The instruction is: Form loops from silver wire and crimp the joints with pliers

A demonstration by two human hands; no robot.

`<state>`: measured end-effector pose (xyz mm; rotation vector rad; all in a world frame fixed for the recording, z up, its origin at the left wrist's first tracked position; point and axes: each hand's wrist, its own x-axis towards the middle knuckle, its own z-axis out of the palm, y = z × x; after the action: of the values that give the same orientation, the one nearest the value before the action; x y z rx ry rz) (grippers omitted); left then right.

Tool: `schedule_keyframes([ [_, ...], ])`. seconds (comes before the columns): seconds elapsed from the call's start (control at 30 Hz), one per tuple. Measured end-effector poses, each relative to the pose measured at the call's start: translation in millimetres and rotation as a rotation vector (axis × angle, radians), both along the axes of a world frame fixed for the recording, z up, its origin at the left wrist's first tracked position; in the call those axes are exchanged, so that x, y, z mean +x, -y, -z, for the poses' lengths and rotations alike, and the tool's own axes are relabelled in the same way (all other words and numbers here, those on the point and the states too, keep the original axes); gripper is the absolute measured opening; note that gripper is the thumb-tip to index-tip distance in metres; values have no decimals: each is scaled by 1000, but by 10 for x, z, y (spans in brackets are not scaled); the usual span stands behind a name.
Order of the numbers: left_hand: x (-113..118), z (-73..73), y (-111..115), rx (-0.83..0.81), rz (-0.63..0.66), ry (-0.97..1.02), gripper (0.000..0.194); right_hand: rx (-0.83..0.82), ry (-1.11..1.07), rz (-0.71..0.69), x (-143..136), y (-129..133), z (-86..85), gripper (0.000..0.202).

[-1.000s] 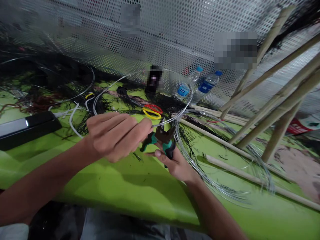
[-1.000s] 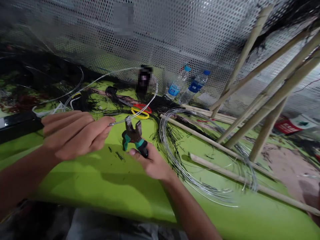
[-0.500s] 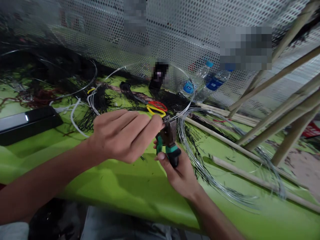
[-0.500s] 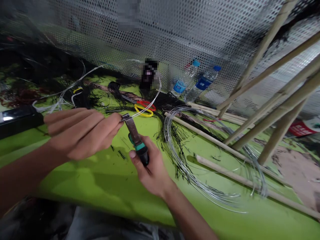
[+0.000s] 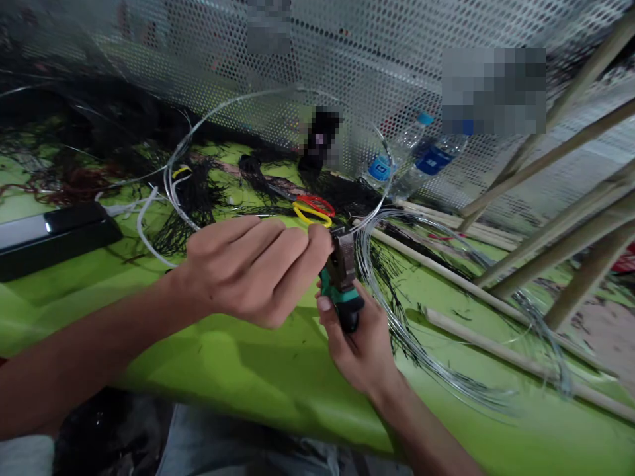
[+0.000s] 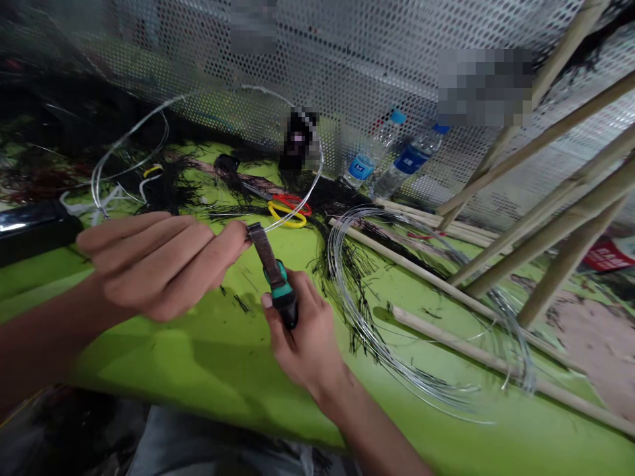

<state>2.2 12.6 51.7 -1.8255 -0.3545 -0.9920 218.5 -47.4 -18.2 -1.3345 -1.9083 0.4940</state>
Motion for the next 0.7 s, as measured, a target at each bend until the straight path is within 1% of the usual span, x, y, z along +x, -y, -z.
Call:
schedule_keyframes([
  [0.07,11,16,-6,14,-16,24,15,-4,15,5,0,8,-8,18],
  [0.17,24,49,-32,45,-42,7,17,-72,-16,-9,9,19,-11,20],
  [0.33,19,82,-103,42,-9,0,10,-237,-116,-28,44,2,15,27],
  [0.4,14,76,-121,31,-14,-42,11,-290,-150,-31,51,-11,20,28],
  [0.57,9,25,-123,-3,-82,-132,19,-363,-183,-57,33,-40,-10,27],
  [0.63,15,11,-134,-28,-76,-134,18,-384,-204,-68,24,-62,-20,25],
  [0.7,26,19,-161,-101,-42,-109,23,-417,-225,-95,25,-94,-24,25],
])
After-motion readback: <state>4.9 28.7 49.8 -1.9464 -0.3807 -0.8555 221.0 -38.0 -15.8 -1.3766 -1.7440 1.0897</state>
